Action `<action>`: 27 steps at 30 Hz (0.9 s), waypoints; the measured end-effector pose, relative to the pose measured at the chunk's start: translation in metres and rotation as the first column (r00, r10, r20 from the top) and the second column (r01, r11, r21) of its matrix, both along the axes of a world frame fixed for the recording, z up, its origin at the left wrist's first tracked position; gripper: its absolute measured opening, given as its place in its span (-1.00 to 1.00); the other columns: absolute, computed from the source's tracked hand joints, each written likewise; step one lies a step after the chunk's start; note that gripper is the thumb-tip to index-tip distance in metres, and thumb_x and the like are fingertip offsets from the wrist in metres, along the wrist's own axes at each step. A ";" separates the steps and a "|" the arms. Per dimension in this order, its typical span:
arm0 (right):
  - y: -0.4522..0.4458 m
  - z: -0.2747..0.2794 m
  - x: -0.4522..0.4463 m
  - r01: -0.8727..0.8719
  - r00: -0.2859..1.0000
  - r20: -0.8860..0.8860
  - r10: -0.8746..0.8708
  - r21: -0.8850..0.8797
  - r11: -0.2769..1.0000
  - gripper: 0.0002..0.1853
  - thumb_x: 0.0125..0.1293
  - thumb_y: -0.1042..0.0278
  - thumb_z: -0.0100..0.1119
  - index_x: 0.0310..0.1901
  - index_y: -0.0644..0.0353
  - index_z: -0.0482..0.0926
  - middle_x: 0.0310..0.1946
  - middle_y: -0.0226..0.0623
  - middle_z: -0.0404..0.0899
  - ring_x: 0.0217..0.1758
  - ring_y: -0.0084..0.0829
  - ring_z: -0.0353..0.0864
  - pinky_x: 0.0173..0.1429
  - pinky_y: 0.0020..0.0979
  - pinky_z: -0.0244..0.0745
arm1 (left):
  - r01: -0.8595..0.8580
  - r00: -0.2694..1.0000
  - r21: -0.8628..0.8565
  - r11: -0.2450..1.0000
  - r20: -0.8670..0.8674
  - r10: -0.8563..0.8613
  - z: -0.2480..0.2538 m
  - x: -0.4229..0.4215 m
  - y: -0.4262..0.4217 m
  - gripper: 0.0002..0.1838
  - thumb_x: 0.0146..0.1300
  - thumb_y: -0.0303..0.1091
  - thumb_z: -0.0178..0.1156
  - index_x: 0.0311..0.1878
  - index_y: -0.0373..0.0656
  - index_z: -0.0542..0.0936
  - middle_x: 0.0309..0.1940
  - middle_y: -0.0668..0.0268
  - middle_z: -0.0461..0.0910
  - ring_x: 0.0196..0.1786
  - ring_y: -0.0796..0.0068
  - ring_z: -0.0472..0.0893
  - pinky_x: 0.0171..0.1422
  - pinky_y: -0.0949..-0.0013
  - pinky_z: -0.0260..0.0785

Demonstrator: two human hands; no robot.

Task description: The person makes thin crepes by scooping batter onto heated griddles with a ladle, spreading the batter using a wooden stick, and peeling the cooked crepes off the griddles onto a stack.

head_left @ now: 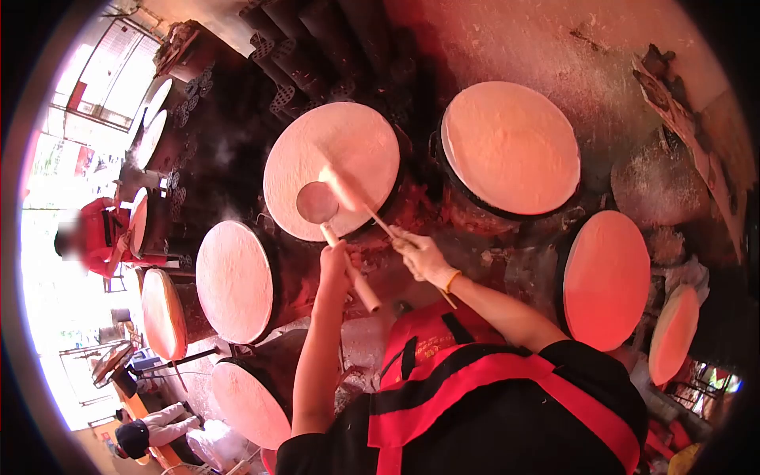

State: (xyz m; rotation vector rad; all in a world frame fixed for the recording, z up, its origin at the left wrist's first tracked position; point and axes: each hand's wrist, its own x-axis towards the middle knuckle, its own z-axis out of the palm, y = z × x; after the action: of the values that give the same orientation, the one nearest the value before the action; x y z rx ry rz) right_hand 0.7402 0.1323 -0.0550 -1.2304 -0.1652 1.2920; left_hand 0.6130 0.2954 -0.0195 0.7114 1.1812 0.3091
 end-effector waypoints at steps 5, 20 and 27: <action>0.005 0.041 -0.012 -0.139 0.979 -0.150 0.140 0.016 0.990 -0.60 0.43 0.11 0.12 0.28 -0.24 0.48 -0.74 -0.63 0.18 -0.82 -0.72 0.03 -0.75 -0.58 -0.05 | -0.007 0.978 0.243 0.970 0.203 -0.044 0.086 -0.029 -0.008 -0.87 0.39 -0.38 0.06 -0.20 -0.26 0.46 -0.56 0.42 0.36 -0.63 0.71 0.31 -0.58 0.61 0.17; -0.042 0.011 -0.065 0.138 0.601 0.799 -0.026 -0.071 0.988 -0.52 0.41 0.06 0.08 0.29 0.01 0.43 0.17 -0.17 0.52 0.21 -0.19 0.51 0.19 -0.33 0.47 | 0.173 0.936 -0.638 0.750 0.343 0.076 0.080 -0.186 -0.005 -0.83 0.46 -0.40 -0.04 -0.01 -0.28 0.38 -0.47 0.41 0.32 -0.61 0.75 0.22 -0.68 0.72 0.08; -0.070 0.043 -0.043 -0.143 0.452 0.833 0.318 -0.284 0.948 -0.50 0.35 0.12 0.11 0.29 0.03 0.41 0.04 -0.05 0.57 0.04 0.00 0.58 0.04 -0.16 0.51 | 0.079 0.904 -0.795 0.601 0.311 0.292 0.100 -0.174 -0.049 -0.83 0.49 -0.37 -0.06 -0.08 -0.31 0.37 -0.49 0.40 0.29 -0.60 0.73 0.23 -0.66 0.70 0.11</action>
State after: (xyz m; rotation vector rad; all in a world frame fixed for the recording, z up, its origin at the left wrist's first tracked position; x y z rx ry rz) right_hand 0.6972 0.0625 -0.0122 -2.0097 -1.0280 0.7629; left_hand 0.4392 0.2465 0.0806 -0.2377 0.8142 -0.0029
